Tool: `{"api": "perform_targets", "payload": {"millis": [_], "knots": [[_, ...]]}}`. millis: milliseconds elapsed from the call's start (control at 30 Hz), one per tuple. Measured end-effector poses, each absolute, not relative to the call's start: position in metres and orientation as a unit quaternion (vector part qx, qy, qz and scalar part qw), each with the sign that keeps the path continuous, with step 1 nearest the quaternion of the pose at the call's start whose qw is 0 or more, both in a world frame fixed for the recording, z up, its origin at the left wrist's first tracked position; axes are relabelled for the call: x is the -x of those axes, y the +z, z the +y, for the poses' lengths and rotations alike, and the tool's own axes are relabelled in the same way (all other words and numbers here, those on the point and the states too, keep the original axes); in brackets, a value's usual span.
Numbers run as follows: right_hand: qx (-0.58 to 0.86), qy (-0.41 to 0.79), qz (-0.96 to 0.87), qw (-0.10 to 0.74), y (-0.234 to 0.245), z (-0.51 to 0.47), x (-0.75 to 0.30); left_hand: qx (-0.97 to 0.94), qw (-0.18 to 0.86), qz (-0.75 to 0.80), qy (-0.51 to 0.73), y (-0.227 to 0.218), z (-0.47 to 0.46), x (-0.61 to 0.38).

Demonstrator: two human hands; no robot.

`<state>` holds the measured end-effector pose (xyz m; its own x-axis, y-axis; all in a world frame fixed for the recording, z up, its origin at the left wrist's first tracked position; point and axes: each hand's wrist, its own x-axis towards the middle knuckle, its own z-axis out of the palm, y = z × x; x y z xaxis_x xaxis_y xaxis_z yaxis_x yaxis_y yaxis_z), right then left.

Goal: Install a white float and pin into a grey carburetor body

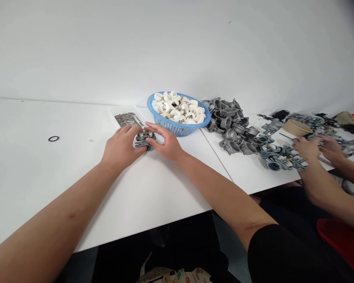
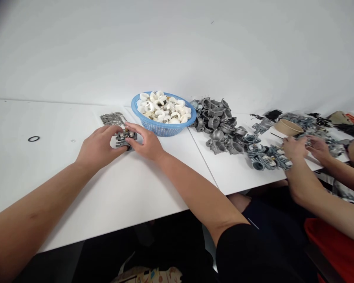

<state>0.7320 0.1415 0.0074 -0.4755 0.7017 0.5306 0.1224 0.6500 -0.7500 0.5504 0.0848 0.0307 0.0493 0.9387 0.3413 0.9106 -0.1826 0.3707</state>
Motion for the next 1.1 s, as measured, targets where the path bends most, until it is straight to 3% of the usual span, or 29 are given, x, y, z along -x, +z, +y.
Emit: {"api": "perform_targets", "payload": {"millis": [300, 700, 933, 1100], "knots": [[0.252, 0.301, -0.792, 0.467, 0.006, 0.146, -0.729, -0.774, -0.009, 0.551, 0.31, 0.024, 0.09, -0.546], [0.273, 0.32, -0.798, 0.432, 0.009, 0.144, -0.731, -0.759, 0.153, 0.519, 0.363, 0.017, 0.091, -0.543], [0.264, 0.352, -0.775, 0.453, 0.006, 0.145, -0.732, -0.709, 0.229, 0.51, 0.43, 0.014, 0.091, -0.543], [0.257, 0.365, -0.765, 0.463, 0.003, 0.147, -0.732, -0.696, 0.219, 0.52, 0.444, 0.018, 0.09, -0.542]]}}
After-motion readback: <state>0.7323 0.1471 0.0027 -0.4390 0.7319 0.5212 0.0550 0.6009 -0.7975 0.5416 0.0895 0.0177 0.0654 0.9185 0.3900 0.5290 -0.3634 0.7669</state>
